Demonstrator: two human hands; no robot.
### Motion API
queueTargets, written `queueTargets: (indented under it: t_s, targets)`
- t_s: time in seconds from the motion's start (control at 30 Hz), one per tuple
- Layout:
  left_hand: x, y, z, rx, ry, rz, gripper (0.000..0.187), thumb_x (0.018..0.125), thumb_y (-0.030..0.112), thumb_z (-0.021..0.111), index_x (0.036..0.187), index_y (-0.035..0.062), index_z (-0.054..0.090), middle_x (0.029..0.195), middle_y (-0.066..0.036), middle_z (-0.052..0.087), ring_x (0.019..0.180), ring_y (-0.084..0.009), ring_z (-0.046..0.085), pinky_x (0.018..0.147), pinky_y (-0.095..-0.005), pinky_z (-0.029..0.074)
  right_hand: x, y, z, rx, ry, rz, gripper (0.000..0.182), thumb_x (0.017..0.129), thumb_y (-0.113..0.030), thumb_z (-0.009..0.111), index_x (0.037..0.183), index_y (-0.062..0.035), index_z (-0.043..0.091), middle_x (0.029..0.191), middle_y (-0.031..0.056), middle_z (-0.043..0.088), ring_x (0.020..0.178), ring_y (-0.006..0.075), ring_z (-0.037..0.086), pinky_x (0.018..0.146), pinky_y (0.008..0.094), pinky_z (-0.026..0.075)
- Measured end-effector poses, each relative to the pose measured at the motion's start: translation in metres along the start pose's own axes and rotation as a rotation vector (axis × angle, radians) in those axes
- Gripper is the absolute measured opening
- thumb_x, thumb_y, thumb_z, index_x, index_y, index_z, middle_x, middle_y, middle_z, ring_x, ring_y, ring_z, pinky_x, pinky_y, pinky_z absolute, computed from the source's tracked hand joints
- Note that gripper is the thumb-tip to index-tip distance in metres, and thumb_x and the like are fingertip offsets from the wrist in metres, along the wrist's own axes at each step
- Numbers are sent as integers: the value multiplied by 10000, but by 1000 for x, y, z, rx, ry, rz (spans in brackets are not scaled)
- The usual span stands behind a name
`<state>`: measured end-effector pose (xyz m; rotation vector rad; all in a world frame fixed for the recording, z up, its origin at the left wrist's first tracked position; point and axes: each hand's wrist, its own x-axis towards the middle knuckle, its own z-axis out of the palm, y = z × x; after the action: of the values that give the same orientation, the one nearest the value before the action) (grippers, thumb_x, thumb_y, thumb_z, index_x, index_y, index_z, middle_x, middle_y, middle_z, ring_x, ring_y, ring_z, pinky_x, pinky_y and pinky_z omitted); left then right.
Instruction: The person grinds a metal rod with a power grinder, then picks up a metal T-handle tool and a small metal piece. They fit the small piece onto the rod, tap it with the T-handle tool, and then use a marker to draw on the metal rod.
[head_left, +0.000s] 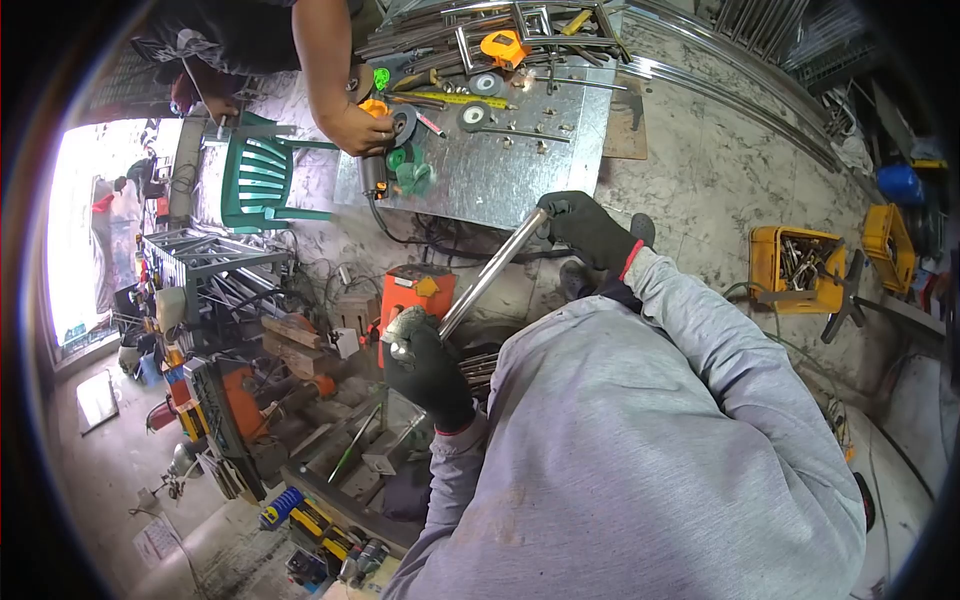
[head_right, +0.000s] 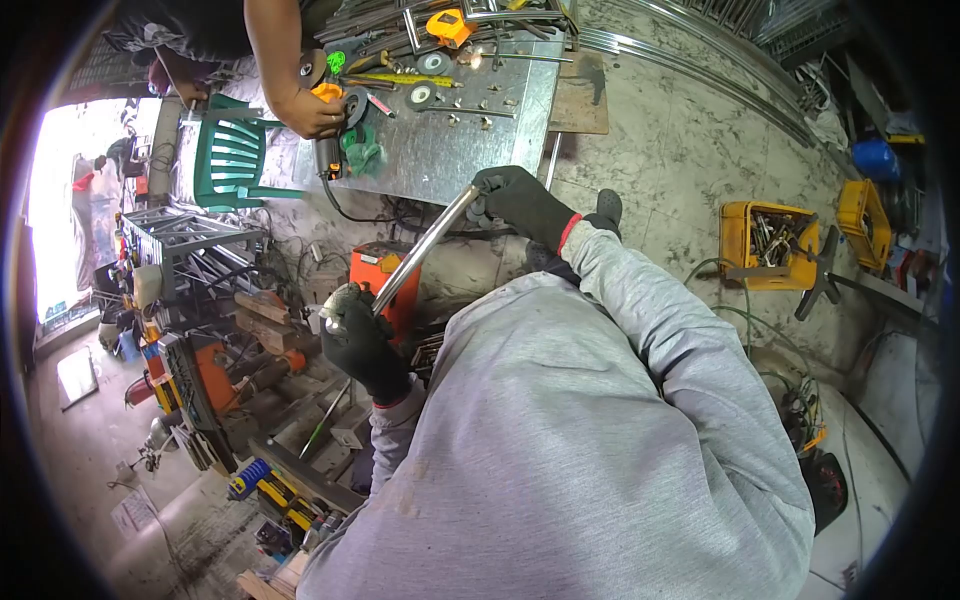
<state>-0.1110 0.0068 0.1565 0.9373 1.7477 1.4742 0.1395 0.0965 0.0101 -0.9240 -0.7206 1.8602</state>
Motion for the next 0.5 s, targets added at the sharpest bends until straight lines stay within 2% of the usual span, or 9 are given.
queueTargets:
  t_s: [0.07,0.17,0.23,0.27,0.33,0.37,0.43,0.47,0.5]
  targets:
    - [-1,-4,-1,-9,8,-13,207,994,0,580,1154,-55,700,903,-81,722,652,-106,620,548,-237,473,0,0,-1,31,-22,6,183,926,78,662,1080,17,740,964,76,751,838,147,721,741,286,608]
    - [0,-20,-7,63,5,71,200,1001,8,588,1151,-56,705,918,-83,732,674,-106,635,574,-243,491,-1,-3,1,2,-10,9,182,927,73,667,1083,13,741,970,67,750,849,142,721,758,286,613]
    - [0,-27,-10,85,-13,103,187,1007,15,598,1141,-53,709,904,-76,729,690,-101,640,595,-254,505,-4,-7,6,-81,14,-12,129,952,-6,640,1026,-39,739,908,-10,706,804,79,632,723,271,529]
    - [0,-32,-10,85,-14,101,187,1007,15,598,1141,-53,709,904,-76,729,690,-101,640,595,-254,505,-5,-7,7,-81,16,-12,129,952,-6,640,1026,-39,739,908,-10,706,804,79,632,723,271,529]
    - [0,-43,-11,140,19,214,222,1036,93,590,1156,-47,714,898,-84,732,548,-97,573,498,-250,440,-7,-9,8,-81,18,-27,137,945,-6,640,1027,-37,744,910,-12,707,809,78,632,726,275,526]
    - [4,-51,-14,140,18,213,222,1036,93,590,1156,-47,714,898,-84,732,548,-97,573,498,-250,440,-5,-6,6,-81,19,-26,137,945,-6,640,1027,-37,744,910,-12,707,809,78,632,726,275,526]
    - [13,-63,-22,728,-7,1022,238,1048,126,583,1152,-48,708,901,-85,730,548,-105,584,501,-260,450,-1,3,0,-148,31,-39,137,943,-6,644,1022,-43,749,914,-13,713,808,77,636,726,268,528]
    - [7,-60,-21,727,-9,1022,238,1048,126,583,1152,-48,708,901,-85,730,548,-105,584,501,-260,450,-1,2,-1,-148,33,-39,137,943,-6,644,1022,-43,749,914,-13,713,808,77,636,726,268,528]
    - [-5,-54,-20,464,6,592,185,1020,63,606,1125,-45,714,918,-79,711,661,-141,633,582,-292,497,-2,1,0,-147,38,-30,135,942,-3,643,1016,-42,749,911,-12,713,806,78,638,724,265,528]
